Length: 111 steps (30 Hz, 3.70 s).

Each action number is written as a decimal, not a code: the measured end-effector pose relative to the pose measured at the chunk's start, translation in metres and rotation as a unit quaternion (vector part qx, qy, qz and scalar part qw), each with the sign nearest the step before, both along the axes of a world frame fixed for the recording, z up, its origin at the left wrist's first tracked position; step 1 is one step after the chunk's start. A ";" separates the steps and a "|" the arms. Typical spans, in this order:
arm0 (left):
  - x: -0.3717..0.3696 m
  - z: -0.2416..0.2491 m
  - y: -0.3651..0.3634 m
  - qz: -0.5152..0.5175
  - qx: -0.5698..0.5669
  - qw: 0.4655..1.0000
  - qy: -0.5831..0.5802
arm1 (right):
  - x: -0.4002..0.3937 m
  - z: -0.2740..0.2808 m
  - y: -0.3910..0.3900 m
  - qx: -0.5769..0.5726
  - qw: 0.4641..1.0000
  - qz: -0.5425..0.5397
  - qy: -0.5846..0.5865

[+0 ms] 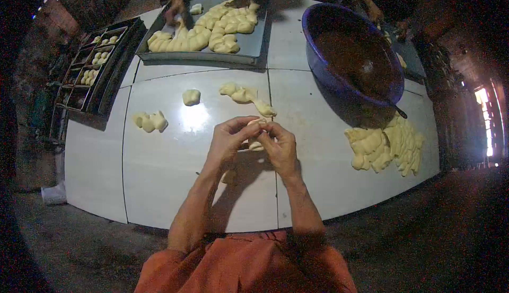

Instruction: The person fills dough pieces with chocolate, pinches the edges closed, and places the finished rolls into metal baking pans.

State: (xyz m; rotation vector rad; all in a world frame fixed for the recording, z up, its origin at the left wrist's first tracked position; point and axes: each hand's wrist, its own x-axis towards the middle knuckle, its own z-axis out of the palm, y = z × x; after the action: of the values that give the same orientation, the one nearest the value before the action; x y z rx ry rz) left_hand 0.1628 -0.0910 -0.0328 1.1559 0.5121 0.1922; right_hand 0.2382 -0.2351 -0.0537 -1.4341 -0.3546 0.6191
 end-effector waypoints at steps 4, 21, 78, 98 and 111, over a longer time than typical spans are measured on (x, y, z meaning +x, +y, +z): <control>-0.002 -0.002 0.012 -0.028 -0.064 0.997 0.009 | -0.009 0.000 -0.009 -0.017 0.982 0.072 -0.174; -0.028 -0.015 -0.025 -0.045 0.028 0.997 -0.057 | -0.027 -0.021 0.009 0.021 0.925 -0.200 -0.322; -0.131 -0.091 0.203 0.183 0.724 0.611 0.264 | -0.023 -0.011 0.158 -0.087 0.982 0.158 0.056; 0.030 -0.014 -0.054 0.190 0.282 0.924 -0.176 | 0.003 0.022 -0.016 0.050 0.995 -0.073 0.043; 0.065 -0.015 -0.104 -0.010 0.035 0.989 -0.140 | 0.159 0.094 -0.068 0.085 0.978 -0.166 -0.097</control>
State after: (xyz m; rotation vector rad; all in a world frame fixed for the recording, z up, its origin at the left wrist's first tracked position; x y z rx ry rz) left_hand 0.2281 -0.1949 -0.0477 1.1795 0.2463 0.3530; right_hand 0.3973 -0.3027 0.0402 -1.3530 -0.3042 0.1744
